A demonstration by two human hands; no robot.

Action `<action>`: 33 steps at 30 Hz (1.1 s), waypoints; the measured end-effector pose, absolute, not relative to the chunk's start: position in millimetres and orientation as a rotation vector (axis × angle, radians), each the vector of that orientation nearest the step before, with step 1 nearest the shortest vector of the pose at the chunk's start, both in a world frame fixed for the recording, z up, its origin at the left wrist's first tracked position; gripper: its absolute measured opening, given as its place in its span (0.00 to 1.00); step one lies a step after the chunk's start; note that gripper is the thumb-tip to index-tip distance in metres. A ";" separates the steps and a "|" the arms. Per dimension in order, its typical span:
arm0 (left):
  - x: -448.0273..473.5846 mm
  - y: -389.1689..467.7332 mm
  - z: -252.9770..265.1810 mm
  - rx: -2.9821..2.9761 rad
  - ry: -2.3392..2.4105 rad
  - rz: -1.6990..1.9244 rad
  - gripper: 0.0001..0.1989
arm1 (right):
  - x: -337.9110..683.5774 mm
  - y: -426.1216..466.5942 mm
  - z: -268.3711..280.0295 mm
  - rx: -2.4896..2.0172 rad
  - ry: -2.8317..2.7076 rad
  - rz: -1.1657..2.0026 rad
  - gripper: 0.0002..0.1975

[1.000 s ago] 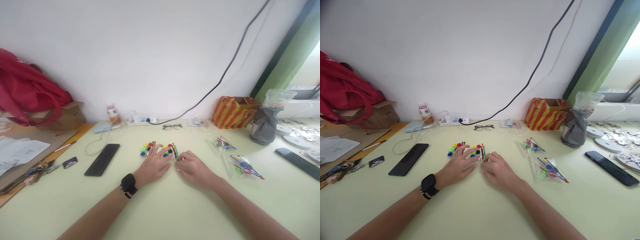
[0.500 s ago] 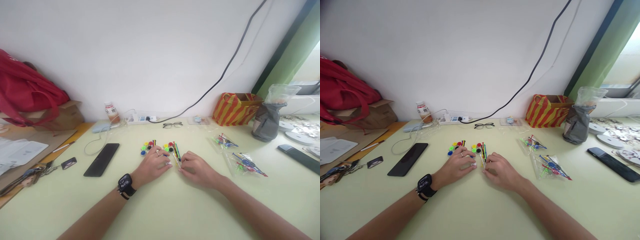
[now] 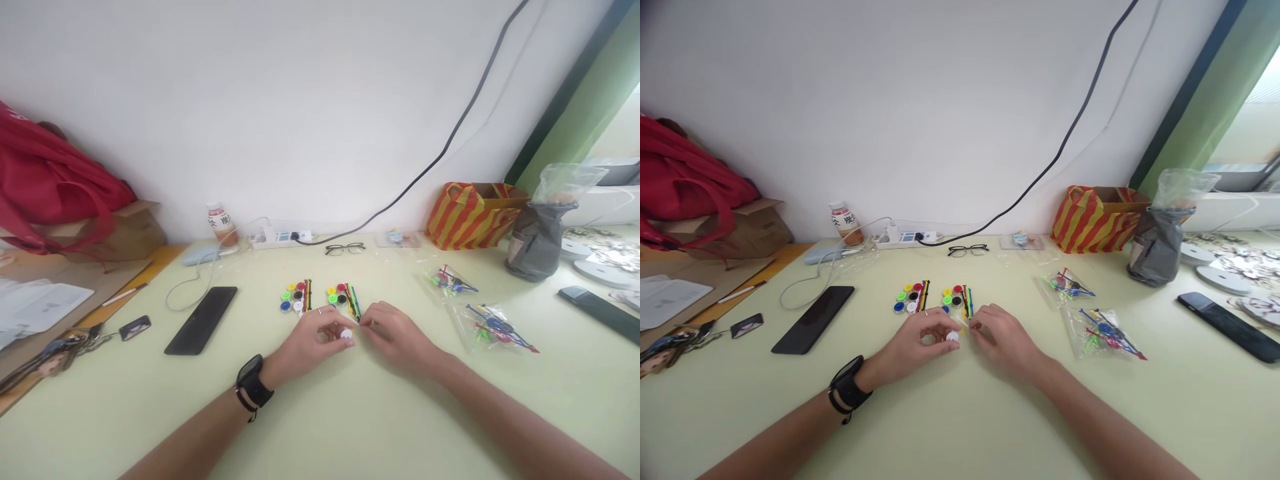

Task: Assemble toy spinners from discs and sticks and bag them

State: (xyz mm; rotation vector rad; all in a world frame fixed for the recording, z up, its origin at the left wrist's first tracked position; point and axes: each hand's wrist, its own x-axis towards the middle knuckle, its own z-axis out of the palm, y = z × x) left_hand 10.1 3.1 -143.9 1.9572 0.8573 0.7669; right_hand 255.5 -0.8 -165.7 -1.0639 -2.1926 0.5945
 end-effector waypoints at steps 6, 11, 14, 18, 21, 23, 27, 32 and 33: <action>18.1 -1.7 -149.4 1.735 0.814 0.669 0.12 | 254.0 -2.2 -162.2 -1.129 -1.824 0.964 0.09; 20.0 -6.4 -146.7 1.972 0.855 0.651 0.12 | 247.8 -6.3 -157.1 -1.099 -1.719 1.063 0.13; 19.5 -5.3 -151.1 2.024 0.861 0.723 0.12 | 244.5 -9.5 -151.2 -1.058 -1.686 1.089 0.15; 19.3 -0.5 -159.5 1.928 0.864 0.847 0.11 | 242.7 -11.8 -144.3 -1.052 -1.690 1.028 0.14; 19.5 3.1 -162.8 1.713 0.877 0.906 0.13 | 243.3 -12.7 -141.9 -1.050 -1.681 1.023 0.15; 19.7 4.4 -162.3 1.595 0.873 0.914 0.15 | 244.2 -13.3 -141.4 -1.039 -1.699 1.001 0.16; 20.3 4.2 -158.9 1.514 0.857 0.916 0.19 | 244.6 -14.4 -139.9 -1.038 -1.751 0.971 0.16; 20.7 4.9 -157.5 1.487 0.857 0.941 0.18 | 242.1 -14.8 -140.2 -1.038 -1.674 1.129 0.16; 20.7 5.5 -157.4 1.493 0.867 0.948 0.18 | 241.9 -14.7 -141.1 -1.036 -1.661 1.148 0.16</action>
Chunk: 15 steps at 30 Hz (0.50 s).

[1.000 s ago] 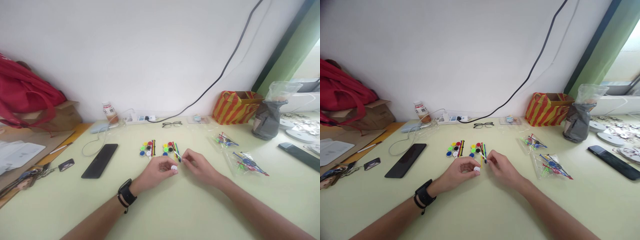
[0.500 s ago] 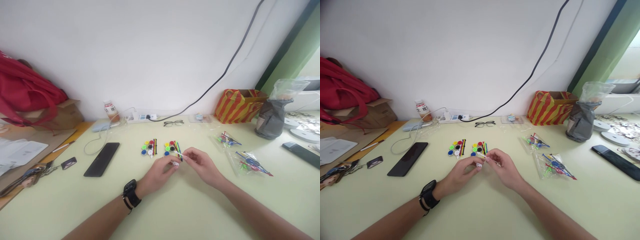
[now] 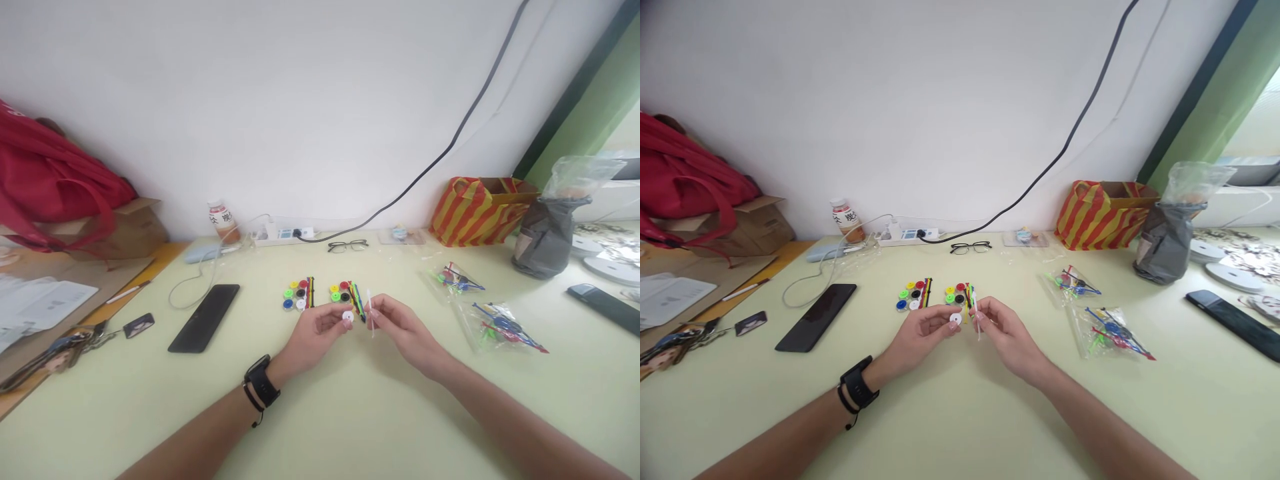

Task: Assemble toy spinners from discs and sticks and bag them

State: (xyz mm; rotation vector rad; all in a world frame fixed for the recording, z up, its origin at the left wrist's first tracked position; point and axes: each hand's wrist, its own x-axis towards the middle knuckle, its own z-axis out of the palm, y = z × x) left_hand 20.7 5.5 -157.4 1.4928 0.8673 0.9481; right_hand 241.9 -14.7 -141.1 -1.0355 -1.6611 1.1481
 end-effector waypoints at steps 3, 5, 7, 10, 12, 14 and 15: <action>20.4 7.8 -157.2 1.494 0.867 0.965 0.17 | 241.9 -14.3 -145.0 -1.055 -1.680 1.136 0.17; 19.6 8.6 -157.7 1.472 0.832 0.968 0.16 | 241.8 -14.5 -147.9 -1.053 -1.727 1.066 0.17; 18.7 7.9 -157.9 1.467 0.801 0.951 0.17 | 240.9 -15.4 -150.9 -1.022 -1.749 1.012 0.16; 18.3 4.6 -155.7 1.527 0.789 0.911 0.18 | 237.7 -18.1 -154.9 -0.988 -1.740 1.022 0.17; 19.3 2.0 -152.1 1.586 0.766 0.890 0.16 | 235.0 -20.3 -156.6 -0.977 -1.741 1.029 0.16; 20.9 -0.1 -148.1 1.629 0.743 0.884 0.15 | 232.9 -22.2 -156.8 -0.973 -1.754 1.006 0.13; 21.5 -0.9 -146.5 1.641 0.743 0.884 0.14 | 232.2 -23.0 -156.4 -0.971 -1.765 0.992 0.12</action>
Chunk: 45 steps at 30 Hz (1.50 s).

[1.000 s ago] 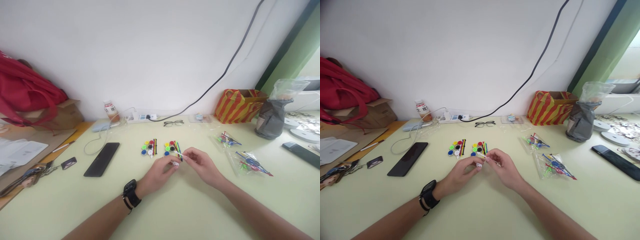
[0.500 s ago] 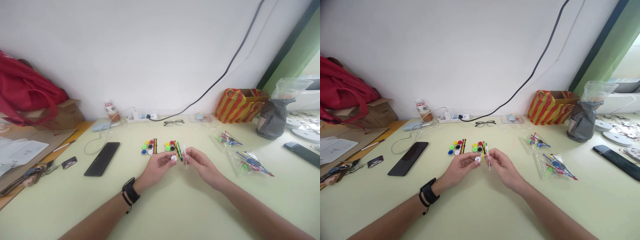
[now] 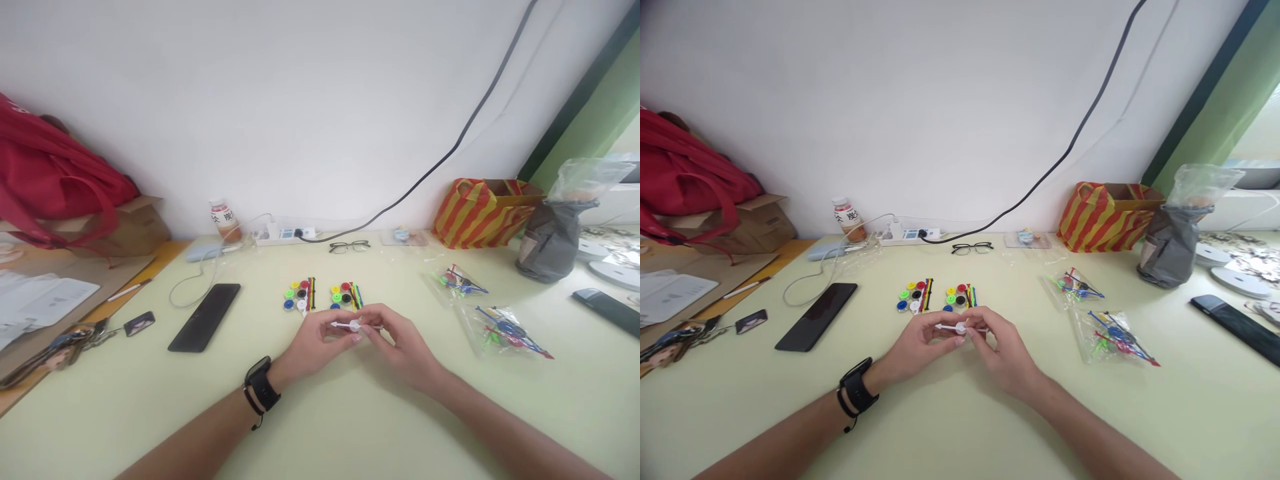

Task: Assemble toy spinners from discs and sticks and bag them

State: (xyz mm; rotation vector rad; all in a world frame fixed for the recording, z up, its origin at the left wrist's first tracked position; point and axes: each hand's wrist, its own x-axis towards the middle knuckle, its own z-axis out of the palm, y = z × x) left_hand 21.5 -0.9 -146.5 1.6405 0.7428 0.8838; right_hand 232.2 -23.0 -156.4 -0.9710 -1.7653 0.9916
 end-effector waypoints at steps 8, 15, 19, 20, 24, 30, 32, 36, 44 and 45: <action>20.0 -0.3 -151.5 1.688 0.777 0.955 0.12 | 233.5 -25.0 -150.0 -1.021 -1.837 0.942 0.07; 16.5 -0.6 -154.9 1.827 0.887 1.007 0.09 | 236.5 -18.0 -155.8 -1.131 -1.778 1.011 0.08; 17.0 -3.3 -149.2 1.885 0.870 0.965 0.07 | 235.2 -19.1 -155.8 -1.131 -1.745 1.081 0.09; 17.2 -3.8 -148.0 1.892 0.864 0.952 0.07 | 234.9 -19.7 -154.9 -1.132 -1.742 1.089 0.09; 17.5 -4.8 -146.7 1.870 0.870 0.930 0.07 | 235.4 -21.3 -150.5 -1.126 -1.728 1.105 0.10; 17.2 -4.1 -146.1 1.658 0.671 0.909 0.08 | 238.2 -20.8 -149.5 -1.093 -1.693 1.099 0.11; 16.9 -2.9 -145.2 1.589 0.629 0.898 0.07 | 238.0 -20.9 -150.4 -1.060 -1.674 1.086 0.14; 16.1 1.3 -147.7 1.474 0.676 0.920 0.10 | 239.2 -20.5 -152.2 -1.035 -1.647 0.866 0.22; 13.8 4.9 -149.7 1.278 0.742 0.911 0.13 | 245.6 -23.7 -152.2 -0.959 -1.828 0.812 0.21; 13.6 4.8 -149.1 1.270 0.743 0.911 0.13 | 244.9 -24.9 -152.1 -0.954 -1.807 0.844 0.24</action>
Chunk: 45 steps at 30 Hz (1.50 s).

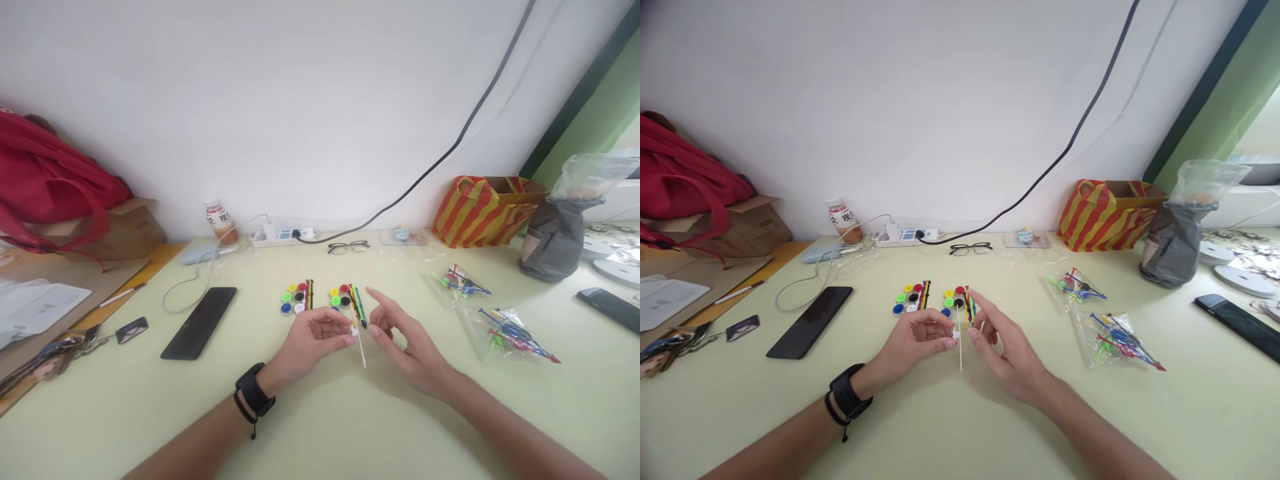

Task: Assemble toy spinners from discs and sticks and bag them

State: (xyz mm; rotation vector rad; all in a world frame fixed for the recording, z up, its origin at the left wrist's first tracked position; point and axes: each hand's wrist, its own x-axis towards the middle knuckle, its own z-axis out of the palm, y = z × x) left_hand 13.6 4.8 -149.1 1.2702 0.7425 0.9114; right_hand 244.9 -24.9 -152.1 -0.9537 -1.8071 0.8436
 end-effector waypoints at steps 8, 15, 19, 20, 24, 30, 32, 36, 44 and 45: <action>14.2 5.0 -151.9 1.263 0.742 0.922 0.13 | 243.8 -20.3 -147.3 -1.054 -1.701 1.129 0.30; 14.9 2.9 -150.7 1.297 0.703 0.889 0.13 | 238.7 -23.8 -138.2 -0.956 -1.657 1.188 0.12; 16.3 1.4 -148.5 1.300 0.665 0.885 0.12 | 235.5 -26.6 -137.0 -0.943 -1.679 1.211 0.12; 16.4 1.3 -148.1 1.304 0.661 0.885 0.12 | 235.4 -26.5 -137.4 -0.950 -1.683 1.211 0.12; 16.4 2.2 -148.3 1.297 0.673 0.888 0.12 | 236.4 -25.3 -142.3 -0.968 -1.711 1.168 0.13; 15.2 4.9 -150.3 1.253 0.718 0.908 0.13 | 238.9 -25.5 -149.3 -0.968 -1.688 0.996 0.28; 15.2 5.5 -150.6 1.254 0.727 0.910 0.13 | 240.7 -25.2 -148.8 -0.994 -1.710 1.030 0.17; 15.4 6.1 -151.7 1.266 0.750 0.915 0.13 | 243.1 -22.9 -146.9 -1.055 -1.765 1.208 0.34; 14.8 4.0 -152.6 1.310 0.709 0.887 0.14 | 237.6 -23.5 -141.0 -1.010 -1.751 1.180 0.16; 14.9 3.6 -152.3 1.312 0.701 0.883 0.14 | 236.9 -24.1 -140.7 -1.007 -1.762 1.184 0.15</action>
